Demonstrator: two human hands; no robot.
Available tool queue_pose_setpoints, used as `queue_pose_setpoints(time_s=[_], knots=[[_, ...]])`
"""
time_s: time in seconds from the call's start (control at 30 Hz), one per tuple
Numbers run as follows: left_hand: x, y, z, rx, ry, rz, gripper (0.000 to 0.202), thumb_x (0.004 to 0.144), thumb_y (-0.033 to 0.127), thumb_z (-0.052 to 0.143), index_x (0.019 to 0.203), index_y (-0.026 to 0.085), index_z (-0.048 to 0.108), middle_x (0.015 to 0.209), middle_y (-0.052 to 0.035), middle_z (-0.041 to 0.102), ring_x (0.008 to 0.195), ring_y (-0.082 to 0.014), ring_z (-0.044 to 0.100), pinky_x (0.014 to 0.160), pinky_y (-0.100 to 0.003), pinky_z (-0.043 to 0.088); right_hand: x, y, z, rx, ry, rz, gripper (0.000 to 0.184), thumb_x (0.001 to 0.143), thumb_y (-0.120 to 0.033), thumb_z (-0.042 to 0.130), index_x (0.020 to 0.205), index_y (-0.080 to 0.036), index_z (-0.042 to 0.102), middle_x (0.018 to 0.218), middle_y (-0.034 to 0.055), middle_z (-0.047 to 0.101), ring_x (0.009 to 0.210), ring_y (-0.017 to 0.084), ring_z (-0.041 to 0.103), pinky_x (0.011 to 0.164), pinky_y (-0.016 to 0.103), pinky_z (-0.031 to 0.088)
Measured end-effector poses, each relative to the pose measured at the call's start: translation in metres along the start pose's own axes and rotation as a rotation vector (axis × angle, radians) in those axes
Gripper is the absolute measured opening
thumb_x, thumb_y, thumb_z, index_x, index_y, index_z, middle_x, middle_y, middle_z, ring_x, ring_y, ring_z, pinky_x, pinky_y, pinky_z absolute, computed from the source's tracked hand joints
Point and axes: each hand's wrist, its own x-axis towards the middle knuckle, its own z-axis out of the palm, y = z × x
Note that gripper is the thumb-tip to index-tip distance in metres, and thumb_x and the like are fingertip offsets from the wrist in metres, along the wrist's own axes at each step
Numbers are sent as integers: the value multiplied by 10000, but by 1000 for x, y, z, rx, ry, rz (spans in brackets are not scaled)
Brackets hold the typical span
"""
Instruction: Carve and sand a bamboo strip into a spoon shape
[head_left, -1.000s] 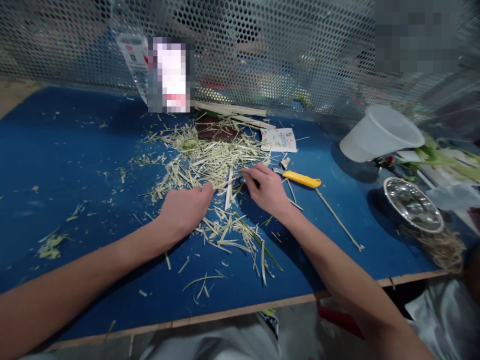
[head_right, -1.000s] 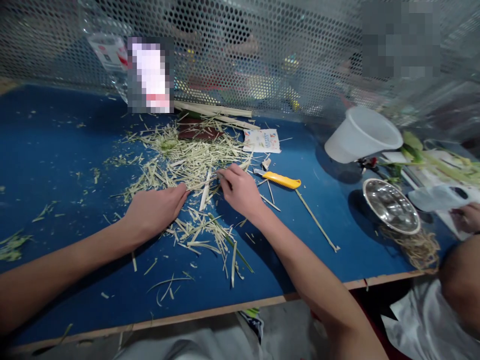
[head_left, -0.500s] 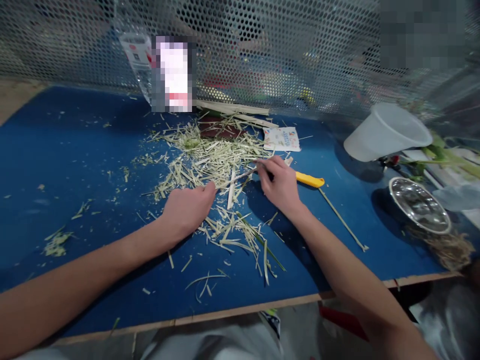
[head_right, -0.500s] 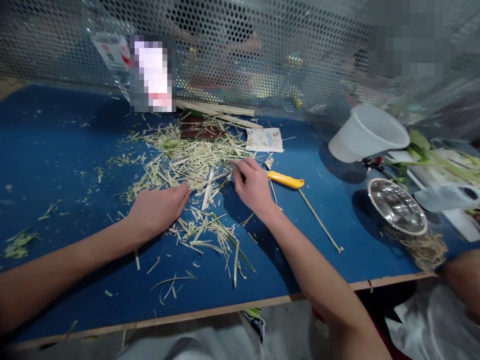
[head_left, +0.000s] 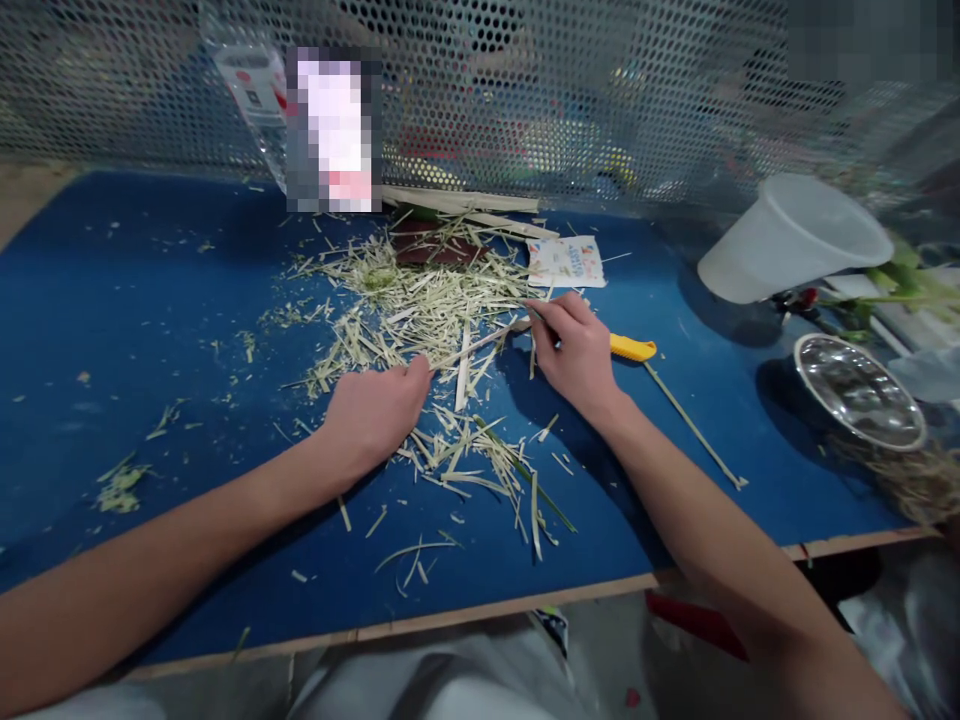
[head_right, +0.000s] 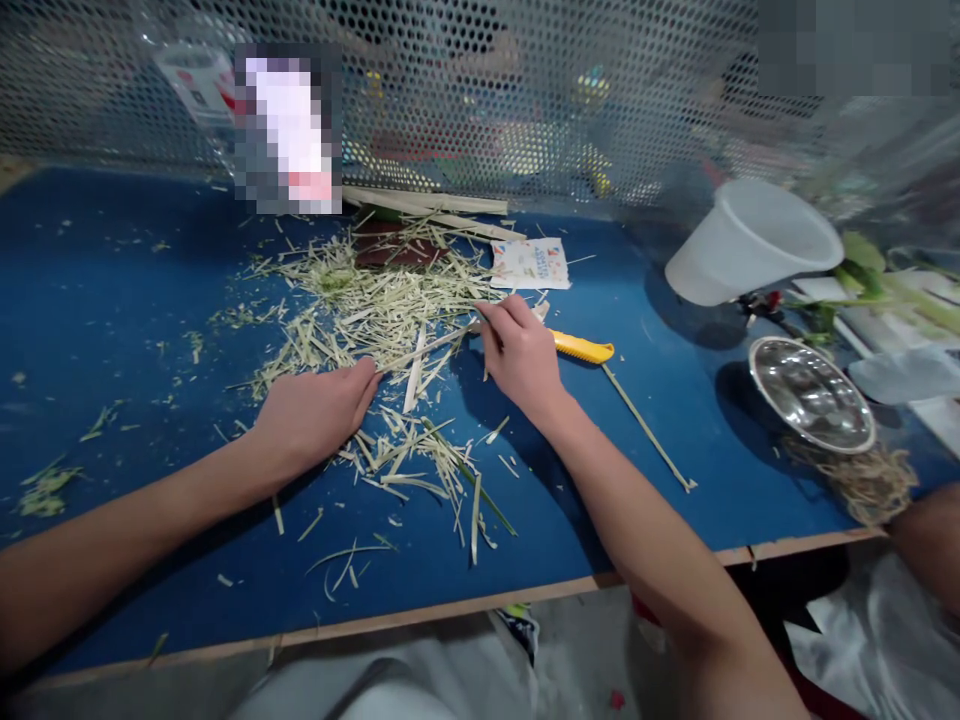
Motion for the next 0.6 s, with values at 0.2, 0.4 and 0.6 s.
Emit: queue_pose_setpoints(time_s=[0.2, 0.4, 0.6], knots=[[0, 0, 1, 25, 18, 0, 489, 1049, 369, 177, 1127, 156, 611, 831, -136, 757, 749, -304, 743, 514, -305, 237, -5, -6, 15, -176, -180, -24, 376, 995, -223, 400, 1190, -136, 709, 974, 134, 672, 835, 215, 629, 715, 347, 502], [2, -1, 4, 36, 35, 13, 494, 1049, 377, 175, 1099, 160, 616, 779, -118, 739, 674, -301, 724, 498, -298, 252, -7, -11, 10, 78, -102, -114, 335, 1010, -237, 435, 1226, -218, 691, 1000, 84, 666, 905, 187, 643, 792, 329, 531], [3, 0, 5, 52, 34, -18, 478, 1044, 373, 193, 1084, 157, 618, 751, -117, 734, 709, -326, 738, 506, -309, 282, -4, 9, 6, -62, 4, -39, 338, 985, -212, 446, 1192, -145, 704, 967, 129, 651, 870, 226, 639, 765, 364, 524]])
